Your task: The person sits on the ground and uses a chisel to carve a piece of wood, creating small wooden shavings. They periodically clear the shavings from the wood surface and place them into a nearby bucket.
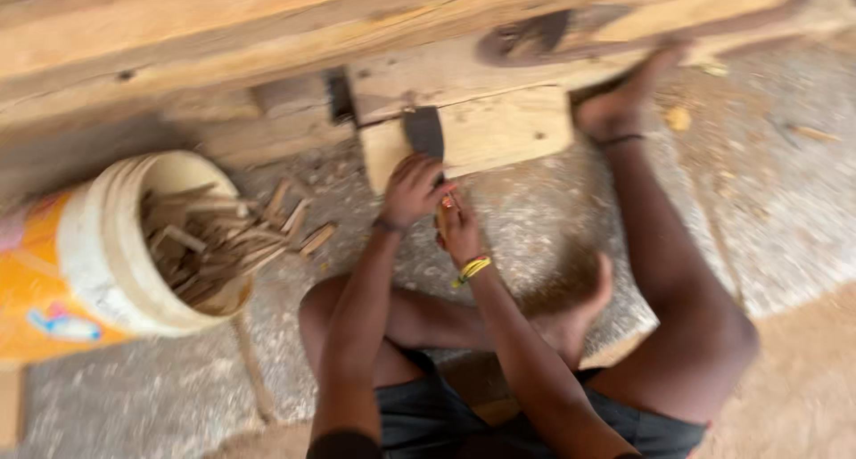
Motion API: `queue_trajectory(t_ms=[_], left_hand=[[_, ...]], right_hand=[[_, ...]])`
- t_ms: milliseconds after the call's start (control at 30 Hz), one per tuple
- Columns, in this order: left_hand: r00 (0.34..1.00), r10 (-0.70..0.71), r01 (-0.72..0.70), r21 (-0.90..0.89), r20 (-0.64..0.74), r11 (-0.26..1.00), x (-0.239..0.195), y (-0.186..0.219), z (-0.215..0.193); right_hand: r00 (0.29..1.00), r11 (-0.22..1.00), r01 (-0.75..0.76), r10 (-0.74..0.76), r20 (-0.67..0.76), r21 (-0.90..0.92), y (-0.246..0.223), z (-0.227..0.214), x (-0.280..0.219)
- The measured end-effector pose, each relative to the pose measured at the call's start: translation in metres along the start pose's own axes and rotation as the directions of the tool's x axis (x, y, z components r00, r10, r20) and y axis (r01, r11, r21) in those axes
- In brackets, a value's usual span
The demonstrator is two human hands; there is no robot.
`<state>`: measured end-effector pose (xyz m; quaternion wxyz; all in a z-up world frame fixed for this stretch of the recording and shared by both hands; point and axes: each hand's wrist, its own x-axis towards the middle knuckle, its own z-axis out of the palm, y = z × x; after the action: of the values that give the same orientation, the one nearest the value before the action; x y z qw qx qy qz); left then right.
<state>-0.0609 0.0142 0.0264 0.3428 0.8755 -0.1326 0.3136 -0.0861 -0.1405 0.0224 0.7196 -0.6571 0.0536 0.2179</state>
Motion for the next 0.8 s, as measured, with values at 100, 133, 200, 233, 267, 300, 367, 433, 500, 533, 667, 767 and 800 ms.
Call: queue_trajectory(t_ms=[100,133,200,233,267,300,367,433,500,533,667,767,800], left_hand=[[0.990,-0.113,0.102,0.136,0.078,0.985,0.004,0.014,-0.019],[0.974,-0.226,0.225,-0.017,-0.035,0.974,-0.006,0.023,-0.023],[0.926,-0.327,0.290,-0.197,-0.192,0.937,-0.026,0.036,-0.033],[0.919,-0.300,0.247,-0.216,-0.258,0.945,-0.037,0.045,-0.038],[0.935,-0.286,0.244,-0.202,-0.210,0.948,-0.038,0.049,-0.040],[0.949,-0.271,0.240,-0.187,-0.162,0.953,-0.037,0.053,-0.041],[0.970,-0.229,0.223,-0.081,-0.085,0.972,-0.050,0.065,-0.041],[0.980,-0.198,0.199,0.035,-0.035,0.979,-0.054,0.073,-0.038],[0.971,-0.240,0.239,0.050,0.009,0.970,-0.056,0.078,-0.042],[0.956,-0.290,0.289,0.027,0.039,0.957,-0.056,0.080,-0.043],[0.921,-0.388,0.385,0.204,-0.027,0.900,-0.052,0.075,-0.055],[0.898,-0.437,0.436,0.251,-0.056,0.864,-0.052,0.073,-0.054],[0.892,-0.450,0.443,0.275,-0.040,0.854,-0.049,0.071,-0.051]], right_hand=[[0.999,0.990,0.048,-0.045,-0.019,0.133,-0.036,-0.020,-0.024],[0.996,0.980,0.089,-0.083,-0.043,0.178,-0.042,-0.031,-0.042],[0.981,0.947,0.191,-0.175,-0.086,0.260,-0.059,-0.048,-0.062],[0.982,0.943,0.181,-0.157,-0.105,0.281,-0.063,-0.056,-0.082],[0.983,0.937,0.177,-0.150,-0.110,0.302,-0.067,-0.069,-0.102],[0.983,0.930,0.174,-0.144,-0.114,0.324,-0.071,-0.080,-0.117],[0.971,0.945,0.182,-0.129,-0.202,0.270,-0.073,-0.096,-0.133],[0.975,0.924,0.146,-0.075,-0.207,0.353,-0.072,-0.110,-0.149],[0.974,0.925,0.188,-0.132,-0.186,0.330,-0.075,-0.119,-0.158],[0.958,0.949,0.257,-0.226,-0.178,0.183,-0.078,-0.121,-0.160],[0.957,0.953,0.272,-0.254,-0.138,0.132,-0.075,-0.124,-0.158],[0.962,0.973,0.229,-0.228,-0.153,-0.009,-0.057,-0.127,-0.151],[0.963,0.977,0.211,-0.214,-0.162,-0.033,-0.050,-0.126,-0.149]])
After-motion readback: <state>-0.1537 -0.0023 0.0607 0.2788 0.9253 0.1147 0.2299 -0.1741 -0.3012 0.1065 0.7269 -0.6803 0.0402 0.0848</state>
